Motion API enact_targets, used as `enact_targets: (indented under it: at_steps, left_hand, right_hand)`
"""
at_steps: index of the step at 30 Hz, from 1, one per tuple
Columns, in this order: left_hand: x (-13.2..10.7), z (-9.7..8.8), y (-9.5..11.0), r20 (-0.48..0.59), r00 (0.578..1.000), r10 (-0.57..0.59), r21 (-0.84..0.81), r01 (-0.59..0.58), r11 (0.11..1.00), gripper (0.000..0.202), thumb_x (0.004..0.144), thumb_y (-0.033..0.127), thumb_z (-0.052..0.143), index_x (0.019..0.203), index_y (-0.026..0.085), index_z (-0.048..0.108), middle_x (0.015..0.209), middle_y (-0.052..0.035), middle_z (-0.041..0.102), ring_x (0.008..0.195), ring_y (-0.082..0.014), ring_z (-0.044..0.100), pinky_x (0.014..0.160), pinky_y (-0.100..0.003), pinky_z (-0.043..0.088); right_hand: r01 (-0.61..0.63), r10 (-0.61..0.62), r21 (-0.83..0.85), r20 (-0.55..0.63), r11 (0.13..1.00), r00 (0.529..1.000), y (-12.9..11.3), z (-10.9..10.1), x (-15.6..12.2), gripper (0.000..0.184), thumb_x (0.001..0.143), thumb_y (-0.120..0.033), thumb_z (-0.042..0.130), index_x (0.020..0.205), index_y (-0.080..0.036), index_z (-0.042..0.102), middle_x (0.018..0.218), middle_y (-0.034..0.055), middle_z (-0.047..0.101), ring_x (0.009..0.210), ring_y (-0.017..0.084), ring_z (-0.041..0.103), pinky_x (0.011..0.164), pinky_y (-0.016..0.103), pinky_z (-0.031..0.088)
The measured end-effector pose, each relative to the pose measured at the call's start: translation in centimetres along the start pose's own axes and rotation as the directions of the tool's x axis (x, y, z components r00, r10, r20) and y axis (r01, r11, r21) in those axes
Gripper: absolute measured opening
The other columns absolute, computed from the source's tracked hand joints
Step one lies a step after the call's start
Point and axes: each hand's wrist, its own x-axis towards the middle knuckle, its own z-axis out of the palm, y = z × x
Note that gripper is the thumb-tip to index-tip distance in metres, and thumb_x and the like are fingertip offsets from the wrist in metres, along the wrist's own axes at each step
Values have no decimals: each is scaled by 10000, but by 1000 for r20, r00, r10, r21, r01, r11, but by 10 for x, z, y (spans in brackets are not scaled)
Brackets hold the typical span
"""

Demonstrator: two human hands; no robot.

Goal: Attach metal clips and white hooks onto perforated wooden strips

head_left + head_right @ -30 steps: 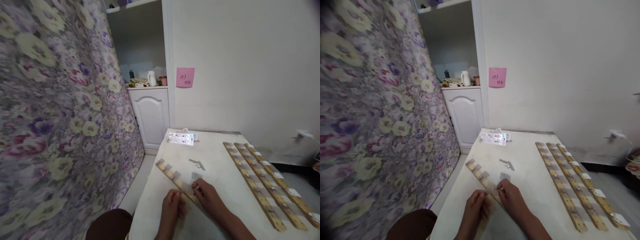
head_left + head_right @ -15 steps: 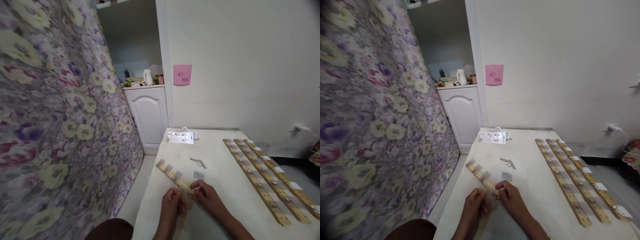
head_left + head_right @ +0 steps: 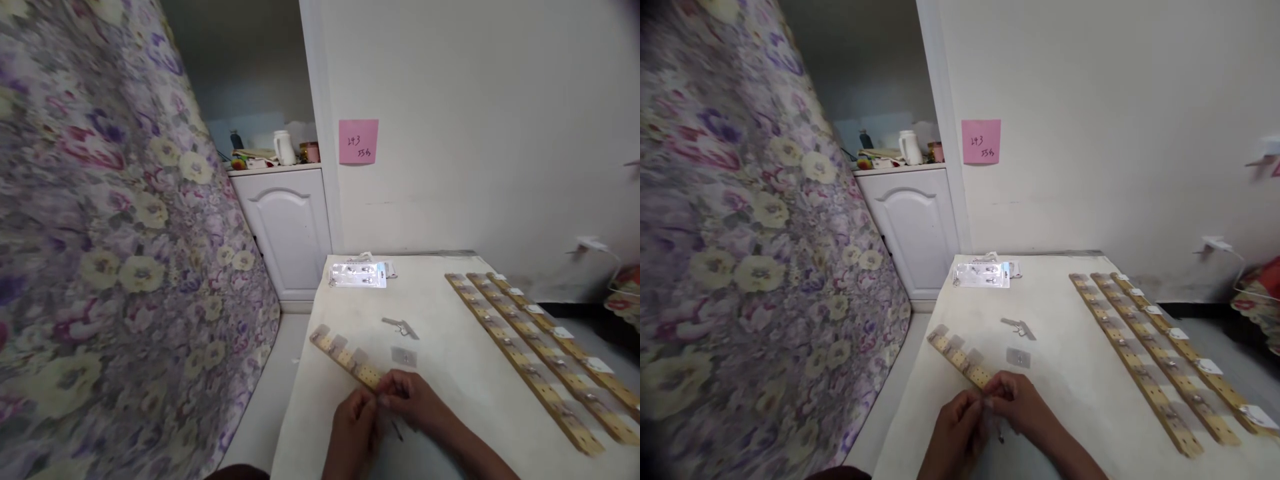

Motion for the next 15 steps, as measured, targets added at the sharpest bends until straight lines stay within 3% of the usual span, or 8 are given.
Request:
enact_targets:
  at_steps: [3, 7, 12, 15]
  left_hand:
    - [-4, -5, -1, -66, 998, 1, 52, 3, 999, 261, 813, 453, 448, 758, 206, 514, 519, 64, 487, 408, -91, 403, 403, -202, 288]
    - [-8, -13, 12, -113, 980, 163, 384, -108, 917, 165, 813, 310, 455, 834, 206, 580, 755, -15, 634, 702, -167, 576, 650, -252, 412]
    - [-7, -5, 20, -179, 972, 149, 599, -12, 800, 162, 762, 268, 523, 895, 217, 600, 849, -31, 648, 806, -199, 575, 729, -274, 388]
    - [-4, 0, 18, -204, 965, 164, 654, 9, 756, 171, 754, 285, 544, 899, 221, 605, 862, -29, 636, 812, -199, 559, 733, -280, 372]
  right_hand:
    - [-43, 46, 58, -60, 997, 997, -2, -1, 4, 229, 713, -379, 573, 831, -182, 564, 563, -81, 513, 344, 52, 382, 353, 192, 288]
    - [-12, 34, 110, -201, 994, 979, -5, 0, 14, 192, 728, -382, 548, 773, -208, 481, 533, -103, 443, 360, 75, 436, 374, 204, 330]
    - [33, -52, -63, -328, 997, 943, 1, 1, 19, 130, 756, -311, 524, 831, -206, 519, 572, -82, 453, 474, 100, 459, 462, 222, 354]
    - [43, -95, -157, -341, 987, 935, 8, -2, 21, 167, 755, -287, 521, 897, -205, 551, 573, -77, 450, 540, 119, 469, 526, 234, 365]
